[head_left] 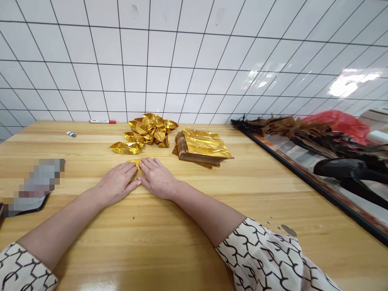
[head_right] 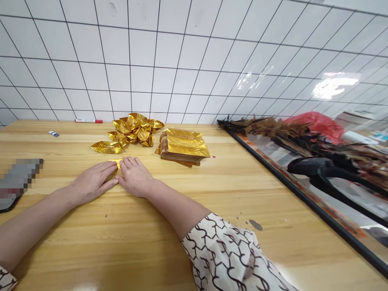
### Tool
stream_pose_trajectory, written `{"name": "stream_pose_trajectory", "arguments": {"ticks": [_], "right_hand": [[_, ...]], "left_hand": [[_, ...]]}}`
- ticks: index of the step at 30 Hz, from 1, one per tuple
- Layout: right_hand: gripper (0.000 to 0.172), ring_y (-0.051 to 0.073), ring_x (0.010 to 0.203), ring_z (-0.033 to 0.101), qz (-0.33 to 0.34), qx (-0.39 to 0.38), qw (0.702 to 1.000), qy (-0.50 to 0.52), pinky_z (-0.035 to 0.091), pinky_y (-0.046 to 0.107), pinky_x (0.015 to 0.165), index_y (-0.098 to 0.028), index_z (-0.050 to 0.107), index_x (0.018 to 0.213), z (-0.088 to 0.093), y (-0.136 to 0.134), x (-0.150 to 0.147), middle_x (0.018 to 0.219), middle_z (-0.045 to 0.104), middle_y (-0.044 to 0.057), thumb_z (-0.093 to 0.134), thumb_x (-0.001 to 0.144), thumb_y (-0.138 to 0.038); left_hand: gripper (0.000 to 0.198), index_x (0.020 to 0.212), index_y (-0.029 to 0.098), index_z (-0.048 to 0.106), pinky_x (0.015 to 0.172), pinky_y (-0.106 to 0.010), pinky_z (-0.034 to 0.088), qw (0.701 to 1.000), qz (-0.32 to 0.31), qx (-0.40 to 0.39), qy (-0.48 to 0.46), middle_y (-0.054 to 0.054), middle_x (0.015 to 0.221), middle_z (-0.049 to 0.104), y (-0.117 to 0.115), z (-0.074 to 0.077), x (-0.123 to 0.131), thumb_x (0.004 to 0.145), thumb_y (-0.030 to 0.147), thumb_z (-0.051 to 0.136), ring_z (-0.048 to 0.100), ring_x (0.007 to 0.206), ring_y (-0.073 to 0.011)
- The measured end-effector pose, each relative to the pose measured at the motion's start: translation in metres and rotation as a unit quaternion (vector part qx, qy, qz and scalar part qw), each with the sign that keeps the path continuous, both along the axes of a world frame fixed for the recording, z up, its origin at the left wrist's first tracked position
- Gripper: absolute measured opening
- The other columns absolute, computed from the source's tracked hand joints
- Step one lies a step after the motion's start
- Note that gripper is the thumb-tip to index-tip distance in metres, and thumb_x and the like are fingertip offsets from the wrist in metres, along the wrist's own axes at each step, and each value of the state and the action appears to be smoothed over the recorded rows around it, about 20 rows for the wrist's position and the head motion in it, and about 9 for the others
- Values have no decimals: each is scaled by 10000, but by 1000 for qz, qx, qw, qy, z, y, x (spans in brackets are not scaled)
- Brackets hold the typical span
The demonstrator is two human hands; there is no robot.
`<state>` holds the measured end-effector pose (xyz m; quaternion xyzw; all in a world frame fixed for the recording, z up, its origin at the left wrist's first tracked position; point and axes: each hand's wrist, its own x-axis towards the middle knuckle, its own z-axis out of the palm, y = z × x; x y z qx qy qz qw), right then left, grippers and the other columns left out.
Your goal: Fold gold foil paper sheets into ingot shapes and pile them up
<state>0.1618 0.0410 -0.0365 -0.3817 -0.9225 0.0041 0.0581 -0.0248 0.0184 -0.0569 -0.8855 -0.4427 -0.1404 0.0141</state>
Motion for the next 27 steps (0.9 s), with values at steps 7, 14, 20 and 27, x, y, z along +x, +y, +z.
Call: {"name": "stream_pose_trajectory", "arguments": {"ticks": [7, 14, 20, 27], "right_hand": [[546, 287, 1364, 387, -1, -7, 1000, -7, 312, 475, 1111, -12, 442, 1381, -1, 0, -1, 1422, 471, 232, 396, 979, -380], [481, 286, 1279, 466, -4, 36, 999, -8, 314, 493, 1085, -47, 531, 1302, -1, 0, 0, 1337, 558, 215, 434, 967, -378], [382, 270, 1131, 551, -17, 60, 997, -43, 279, 473, 1078, -54, 621, 1165, 7, -1, 3, 1224, 634, 197, 449, 968, -333], [320, 249, 977, 583, -27, 81, 995, -60, 268, 437, 1034, -57, 698, 1001, 8, 1, 5, 1004, 707, 176, 456, 958, -262]], "left_hand": [[754, 1431, 57, 372, 1119, -436, 336, 998, 9, -50, 36, -208, 1499, 369, 7, -5, 0, 930, 616, 296, 348, 1392, -300], [622, 1329, 95, 502, 1090, -444, 362, 999, 22, -12, 35, -191, 1420, 491, 6, -5, -10, 948, 550, 315, 443, 1327, -287], [438, 1122, 126, 623, 1017, -459, 425, 998, 6, 36, 47, -162, 1187, 658, 3, 6, -15, 952, 438, 366, 562, 1154, -287], [304, 788, 195, 659, 886, -416, 510, 997, 16, 71, 25, -97, 882, 701, 3, 11, -20, 906, 278, 392, 624, 933, -248]]}}
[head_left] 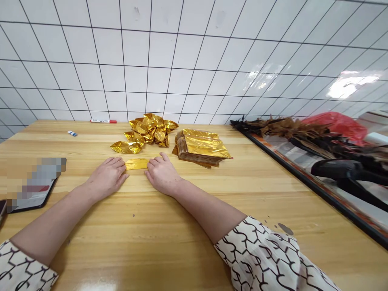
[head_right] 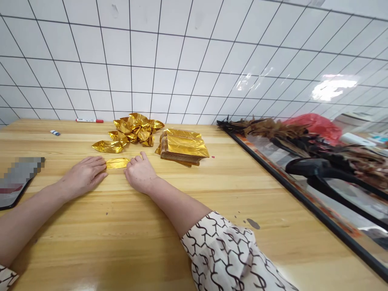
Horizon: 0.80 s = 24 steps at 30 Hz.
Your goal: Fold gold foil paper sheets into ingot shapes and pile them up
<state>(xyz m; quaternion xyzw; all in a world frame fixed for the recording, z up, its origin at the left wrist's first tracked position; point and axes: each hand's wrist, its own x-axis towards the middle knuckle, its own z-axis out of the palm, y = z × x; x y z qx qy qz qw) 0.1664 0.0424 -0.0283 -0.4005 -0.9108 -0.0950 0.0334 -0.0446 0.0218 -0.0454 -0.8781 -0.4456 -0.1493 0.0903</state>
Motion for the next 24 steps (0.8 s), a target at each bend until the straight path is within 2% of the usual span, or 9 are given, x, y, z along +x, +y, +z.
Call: {"name": "stream_pose_trajectory", "arguments": {"ticks": [6, 11, 19, 24], "right_hand": [[282, 244, 881, 579, 1, 19, 1000, -7, 309, 397, 924, -73, 708, 937, -1, 4, 5, 876, 705, 162, 450, 928, -188], [264, 228, 868, 562, -7, 11, 1000, 24, 334, 354, 828, -91, 690, 934, -4, 5, 8, 881, 677, 150, 436, 918, -158], [194, 219, 912, 560, -57, -67, 985, 146, 392, 314, 817, -134, 654, 994, -3, 6, 9, 941, 650, 97, 576, 849, -236], [173, 209, 898, 563, -43, -87, 978, 186, 410, 322, 825, -147, 650, 987, -8, 10, 10, 914, 645, 84, 559, 848, -196]], "left_hand": [[326, 711, 199, 661, 765, -375, 550, 999, 17, 33, -23, -88, 816, 707, 1, -4, -7, 898, 258, 400, 644, 813, -228], [281, 749, 208, 639, 708, -343, 549, 996, 33, 54, -67, -78, 812, 703, -1, -7, -7, 897, 257, 406, 641, 780, -216], [211, 838, 208, 622, 716, -335, 542, 990, 54, 25, -124, -69, 838, 689, 0, -13, -8, 886, 263, 423, 637, 811, -217], [210, 844, 216, 626, 732, -332, 534, 987, 61, 7, -151, -60, 853, 690, 1, -13, -8, 875, 257, 423, 633, 835, -216]]}}
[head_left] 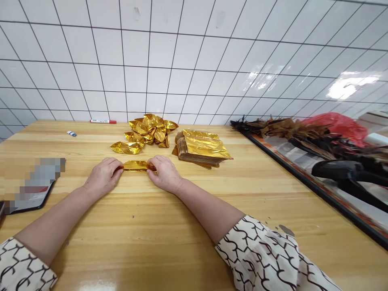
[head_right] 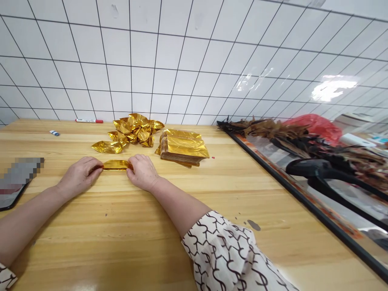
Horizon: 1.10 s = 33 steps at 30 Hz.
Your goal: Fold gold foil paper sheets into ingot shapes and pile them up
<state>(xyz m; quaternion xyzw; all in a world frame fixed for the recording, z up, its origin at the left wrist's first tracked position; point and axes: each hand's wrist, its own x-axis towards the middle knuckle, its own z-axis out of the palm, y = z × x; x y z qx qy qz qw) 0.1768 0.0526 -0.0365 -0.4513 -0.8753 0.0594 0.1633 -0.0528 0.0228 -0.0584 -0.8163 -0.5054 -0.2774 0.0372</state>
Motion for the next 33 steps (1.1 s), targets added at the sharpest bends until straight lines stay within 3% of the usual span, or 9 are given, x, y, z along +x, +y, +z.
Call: {"name": "stream_pose_trajectory", "arguments": {"ticks": [9, 14, 21, 33], "right_hand": [[113, 174, 797, 570, 23, 6, 990, 140, 445, 288, 752, -177, 654, 879, -12, 4, 0, 823, 632, 51, 543, 861, -165], [155, 158, 757, 580, 9, -21, 983, 180, 437, 266, 719, -192, 661, 798, -12, 4, -2, 791, 645, 37, 524, 865, -167], [178, 143, 667, 571, -27, -79, 971, 225, 432, 245, 650, -195, 665, 847, -15, 5, -2, 726, 652, 8, 495, 877, -238], [165, 145, 646, 555, -35, -92, 967, 234, 426, 251, 636, -194, 643, 865, -12, 4, -5, 723, 642, 7, 482, 853, -227]], "left_hand": [[293, 751, 214, 636, 685, -314, 495, 993, 37, -40, -102, -45, 707, 657, 0, 6, 5, 819, 378, 403, 600, 706, -205], [303, 712, 218, 629, 628, -291, 457, 978, 63, -84, -178, -19, 660, 655, -1, 9, 7, 770, 437, 428, 568, 611, -177], [330, 681, 208, 624, 564, -260, 422, 949, 71, -135, -276, 8, 592, 627, -4, 9, 12, 730, 488, 455, 544, 556, -152], [374, 737, 195, 675, 583, -264, 428, 950, 63, -147, -270, -2, 624, 656, -3, 9, 13, 744, 504, 465, 562, 587, -163]]}}
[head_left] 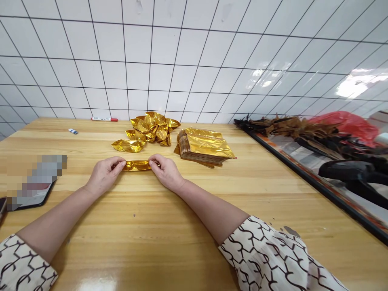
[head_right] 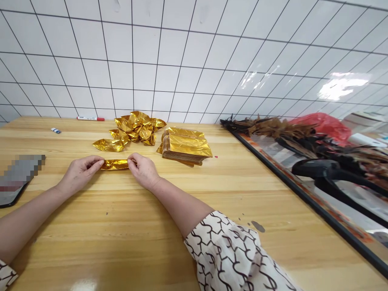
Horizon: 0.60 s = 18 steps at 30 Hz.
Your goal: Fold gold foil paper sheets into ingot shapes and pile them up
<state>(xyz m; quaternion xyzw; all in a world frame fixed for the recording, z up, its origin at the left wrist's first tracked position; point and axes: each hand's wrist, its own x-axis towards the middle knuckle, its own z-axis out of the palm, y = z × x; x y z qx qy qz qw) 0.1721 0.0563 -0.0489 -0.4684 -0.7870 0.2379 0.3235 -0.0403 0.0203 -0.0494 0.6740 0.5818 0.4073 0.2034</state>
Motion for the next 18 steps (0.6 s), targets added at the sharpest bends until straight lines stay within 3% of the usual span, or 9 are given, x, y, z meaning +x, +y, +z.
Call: {"name": "stream_pose_trajectory", "arguments": {"ticks": [18], "right_hand": [[200, 148, 638, 553, -1, 7, 1000, -24, 415, 249, 637, -203, 665, 881, 1, -3, -1, 698, 642, 1, 468, 887, -241]], "left_hand": [[384, 692, 191, 700, 633, -288, 453, 999, 13, -13, -40, -26, 674, 714, 0, 0, 2, 705, 511, 489, 623, 648, -199]]}}
